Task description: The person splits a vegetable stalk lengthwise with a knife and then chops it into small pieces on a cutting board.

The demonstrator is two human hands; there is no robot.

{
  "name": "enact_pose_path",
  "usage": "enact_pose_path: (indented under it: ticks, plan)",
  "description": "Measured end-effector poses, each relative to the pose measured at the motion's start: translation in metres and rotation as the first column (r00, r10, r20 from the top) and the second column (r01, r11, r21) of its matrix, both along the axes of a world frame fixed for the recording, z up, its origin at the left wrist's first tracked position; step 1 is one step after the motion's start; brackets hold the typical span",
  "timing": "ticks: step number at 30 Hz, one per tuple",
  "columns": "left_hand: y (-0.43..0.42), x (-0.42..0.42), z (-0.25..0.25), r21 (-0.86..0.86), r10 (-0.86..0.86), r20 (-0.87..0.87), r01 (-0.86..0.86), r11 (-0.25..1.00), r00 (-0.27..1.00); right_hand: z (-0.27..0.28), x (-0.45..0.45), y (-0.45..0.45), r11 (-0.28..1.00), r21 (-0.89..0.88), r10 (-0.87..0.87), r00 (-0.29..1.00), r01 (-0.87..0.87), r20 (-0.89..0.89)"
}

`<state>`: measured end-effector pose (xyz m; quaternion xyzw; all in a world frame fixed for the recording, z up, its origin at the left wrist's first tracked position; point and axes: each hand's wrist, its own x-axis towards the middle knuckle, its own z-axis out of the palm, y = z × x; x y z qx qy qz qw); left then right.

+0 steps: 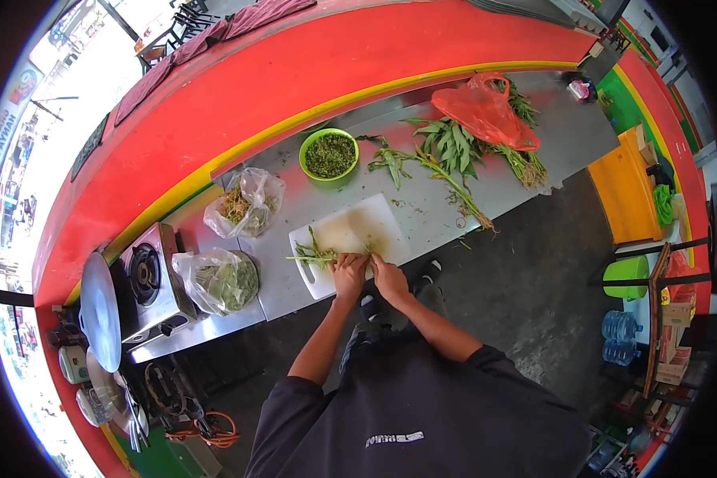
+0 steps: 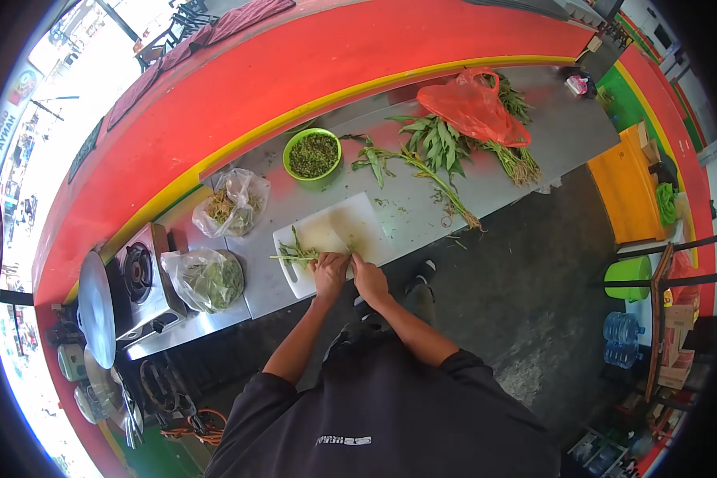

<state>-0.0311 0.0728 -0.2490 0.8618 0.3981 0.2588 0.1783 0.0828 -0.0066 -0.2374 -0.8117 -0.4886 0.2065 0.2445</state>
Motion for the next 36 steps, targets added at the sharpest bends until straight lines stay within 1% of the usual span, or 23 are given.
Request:
enact_pose_path:
  ticks: [2,6,8,9,11,12,14,15,17,18,20,21,23,27,29,33,35,36]
  plan:
    - [0.002,0.0,-0.009,-0.015,0.02,0.026,-0.02,1.0,0.999,0.009,0.0,-0.008,0.998,-0.061,-0.018,0.999,0.015,-0.05]
    - [-0.003,0.0,-0.004,-0.021,0.009,0.034,-0.008,1.0,0.999,0.005,-0.001,-0.022,0.995,-0.101,-0.001,1.0,-0.002,-0.03]
    - [-0.004,-0.003,-0.003,0.036,-0.008,0.026,0.007,0.999,1.0,0.001,-0.004,-0.014,0.998,-0.067,-0.014,1.0,0.012,-0.027]
    - [-0.004,-0.003,-0.001,0.034,-0.011,0.027,0.011,0.999,1.0,-0.003,-0.004,-0.009,0.997,-0.069,-0.017,0.999,0.016,-0.027]
    - [-0.003,0.0,0.001,0.022,0.003,0.048,-0.004,1.0,0.999,-0.01,-0.001,0.001,0.999,0.04,0.0,1.0,0.0,0.007]
    - [-0.002,-0.001,-0.001,0.024,0.001,0.047,-0.003,1.0,0.999,-0.008,-0.001,0.0,0.999,0.042,-0.002,1.0,0.002,0.006]
    - [0.0,-0.001,-0.006,0.005,0.012,0.039,-0.012,1.0,0.999,-0.003,-0.002,-0.005,0.999,-0.023,-0.024,1.0,0.024,-0.005]
    - [-0.001,-0.001,-0.007,0.008,0.016,0.04,-0.016,1.0,0.999,0.0,-0.002,-0.01,1.0,-0.02,-0.02,1.0,0.02,-0.005]
    - [-0.003,-0.001,-0.008,0.009,0.015,0.066,-0.016,1.0,0.998,0.005,-0.001,-0.019,0.994,-0.113,-0.009,0.999,0.004,-0.044]
    - [-0.003,-0.001,-0.006,0.007,0.017,0.066,-0.017,1.0,0.998,0.006,-0.001,-0.019,0.993,-0.115,-0.007,0.999,0.002,-0.043]
    - [-0.005,-0.005,-0.001,0.1,-0.01,0.009,0.009,0.995,1.0,0.006,-0.004,-0.015,0.995,-0.097,-0.014,0.998,0.008,-0.059]
    - [-0.006,-0.006,0.001,0.097,-0.01,0.008,0.009,0.995,1.0,0.002,-0.005,-0.009,0.995,-0.101,-0.015,0.998,0.009,-0.06]
    - [-0.006,-0.005,0.003,0.052,-0.011,0.012,0.011,0.999,1.0,-0.008,-0.002,0.004,0.999,-0.035,-0.011,1.0,0.011,-0.019]
    - [-0.001,-0.004,0.001,0.013,-0.003,0.027,0.003,1.0,1.0,0.004,-0.001,0.002,1.0,-0.03,-0.006,0.999,0.005,-0.035]
    - [-0.001,-0.004,-0.007,0.039,0.002,0.038,-0.003,0.999,0.999,0.014,-0.003,-0.009,0.995,-0.099,-0.017,0.998,0.01,-0.067]
    - [-0.002,-0.008,-0.006,0.0,-0.011,0.01,0.011,1.0,1.0,0.004,-0.006,-0.007,0.994,-0.104,-0.02,0.998,0.013,-0.063]
    - [-0.003,-0.007,0.001,0.019,-0.012,-0.015,0.012,1.0,1.0,-0.005,-0.003,0.003,1.0,-0.004,-0.019,0.999,0.019,-0.037]
    - [-0.003,-0.005,0.0,0.016,-0.006,-0.012,0.007,1.0,1.0,-0.004,-0.002,0.002,1.0,-0.007,-0.014,0.999,0.014,-0.034]
